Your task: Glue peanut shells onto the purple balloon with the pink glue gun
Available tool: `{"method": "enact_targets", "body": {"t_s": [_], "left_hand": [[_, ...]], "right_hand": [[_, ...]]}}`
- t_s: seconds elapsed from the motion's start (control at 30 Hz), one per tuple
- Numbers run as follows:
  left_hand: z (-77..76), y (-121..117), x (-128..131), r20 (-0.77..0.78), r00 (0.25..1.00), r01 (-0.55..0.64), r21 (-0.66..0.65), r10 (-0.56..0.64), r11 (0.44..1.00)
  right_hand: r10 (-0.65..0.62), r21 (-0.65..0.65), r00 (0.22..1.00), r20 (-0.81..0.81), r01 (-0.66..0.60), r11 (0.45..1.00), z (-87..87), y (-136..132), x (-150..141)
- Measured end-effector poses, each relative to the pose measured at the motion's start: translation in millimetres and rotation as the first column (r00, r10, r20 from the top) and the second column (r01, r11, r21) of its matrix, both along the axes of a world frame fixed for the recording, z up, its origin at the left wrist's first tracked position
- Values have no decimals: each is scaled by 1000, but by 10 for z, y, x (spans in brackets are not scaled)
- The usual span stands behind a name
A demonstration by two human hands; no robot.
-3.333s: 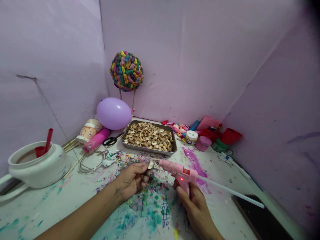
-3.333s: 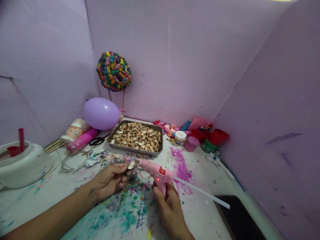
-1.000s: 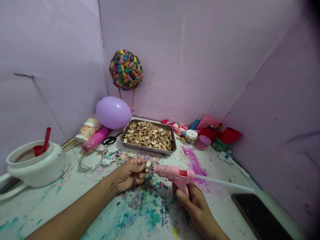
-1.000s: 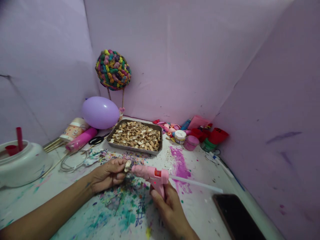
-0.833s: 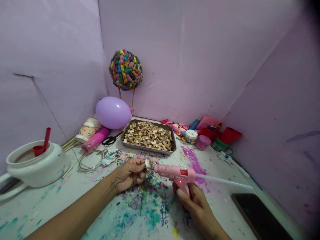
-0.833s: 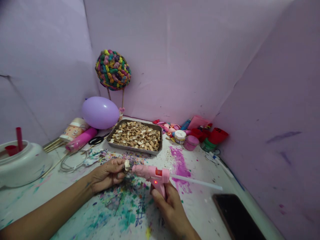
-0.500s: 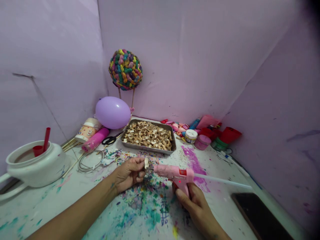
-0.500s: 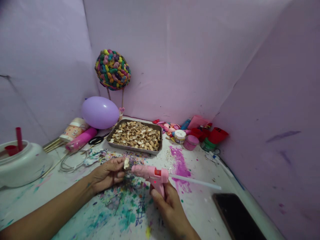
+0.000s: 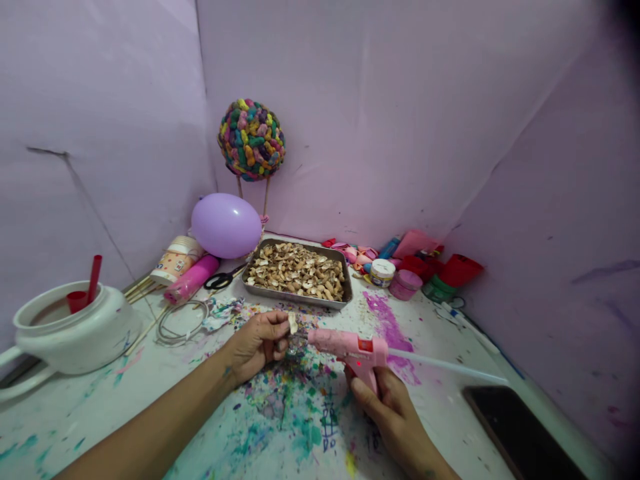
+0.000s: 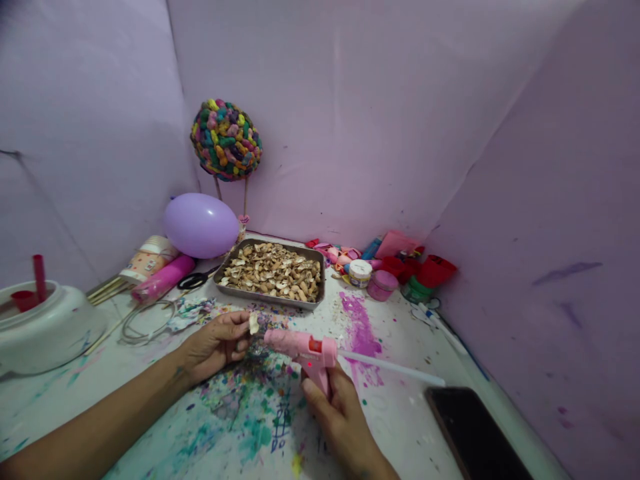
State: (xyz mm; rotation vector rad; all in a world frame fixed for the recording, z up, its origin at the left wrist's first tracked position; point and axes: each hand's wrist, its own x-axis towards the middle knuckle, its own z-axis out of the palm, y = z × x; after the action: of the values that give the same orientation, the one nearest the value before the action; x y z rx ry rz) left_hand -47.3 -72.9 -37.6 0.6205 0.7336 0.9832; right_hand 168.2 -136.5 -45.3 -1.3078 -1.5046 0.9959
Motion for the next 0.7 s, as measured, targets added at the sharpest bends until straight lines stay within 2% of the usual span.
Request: {"method": "enact_targets", "body": {"t_s": [0.7], "left_hand": [[-8, 2, -2, -17, 999, -30, -14, 30, 999]], "right_hand": [[2, 20, 1000, -23, -2, 1000, 2, 4, -5]]}}
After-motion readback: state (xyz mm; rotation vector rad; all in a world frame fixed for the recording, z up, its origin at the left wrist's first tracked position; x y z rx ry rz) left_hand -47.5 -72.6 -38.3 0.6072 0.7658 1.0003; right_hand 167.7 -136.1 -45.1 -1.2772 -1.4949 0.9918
